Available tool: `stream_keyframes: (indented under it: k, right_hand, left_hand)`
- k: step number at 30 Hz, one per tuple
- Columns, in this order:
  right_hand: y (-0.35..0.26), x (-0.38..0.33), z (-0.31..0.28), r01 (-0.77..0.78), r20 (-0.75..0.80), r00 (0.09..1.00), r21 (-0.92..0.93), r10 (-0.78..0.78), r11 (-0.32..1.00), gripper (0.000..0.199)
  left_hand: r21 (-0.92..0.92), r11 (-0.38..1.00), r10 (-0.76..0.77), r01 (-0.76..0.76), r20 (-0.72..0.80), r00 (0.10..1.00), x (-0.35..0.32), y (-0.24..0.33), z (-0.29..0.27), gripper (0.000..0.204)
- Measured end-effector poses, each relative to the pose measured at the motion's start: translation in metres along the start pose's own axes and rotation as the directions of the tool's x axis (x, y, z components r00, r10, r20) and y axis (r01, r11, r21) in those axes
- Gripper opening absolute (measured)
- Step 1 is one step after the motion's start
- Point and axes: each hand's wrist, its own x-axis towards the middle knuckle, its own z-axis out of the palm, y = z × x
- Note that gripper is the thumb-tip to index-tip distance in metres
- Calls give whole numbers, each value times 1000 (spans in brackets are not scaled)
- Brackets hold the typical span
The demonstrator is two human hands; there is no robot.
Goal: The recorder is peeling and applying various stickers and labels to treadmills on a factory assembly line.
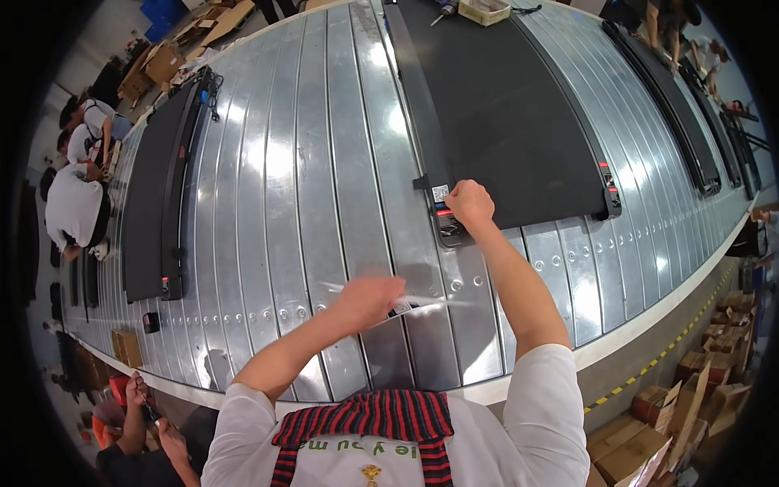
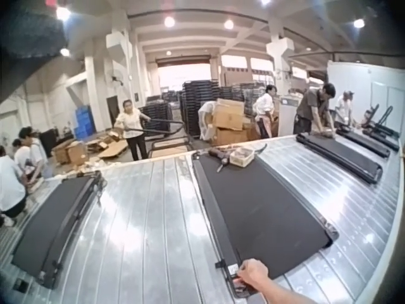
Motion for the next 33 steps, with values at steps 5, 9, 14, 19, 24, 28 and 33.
stream_keyframes:
  k: [5,9,14,19,24,28,33]
  right_hand:
    - [-10,-17,-12,128,-111,983,-169,-148,977,33]
    - [0,-36,35,650,-206,660,-325,-722,687,15]
    - [-12,-63,28,573,-49,788,-309,-614,759,16]
    - [-3,-29,30,528,56,840,-312,-540,790,45]
    - [0,-6,41,547,66,815,-415,-575,728,50]
    - [-15,-16,31,430,315,894,-400,-319,809,52]
    - [-6,-63,65,831,84,526,-263,-846,490,53]
  left_hand:
    - [-146,987,61,-69,-56,997,-90,35,1,28]
    - [-309,950,-14,-43,-179,984,-147,52,4,19]
    - [-471,865,-278,173,-165,946,-219,73,3,14]
    - [-590,752,-432,294,-104,896,-253,94,20,22]
    - [-630,697,-526,343,-122,842,-298,122,44,24]
    - [-644,731,-466,227,-228,855,-325,129,75,23]
    - [-747,661,-328,-65,-366,871,-354,127,115,25]
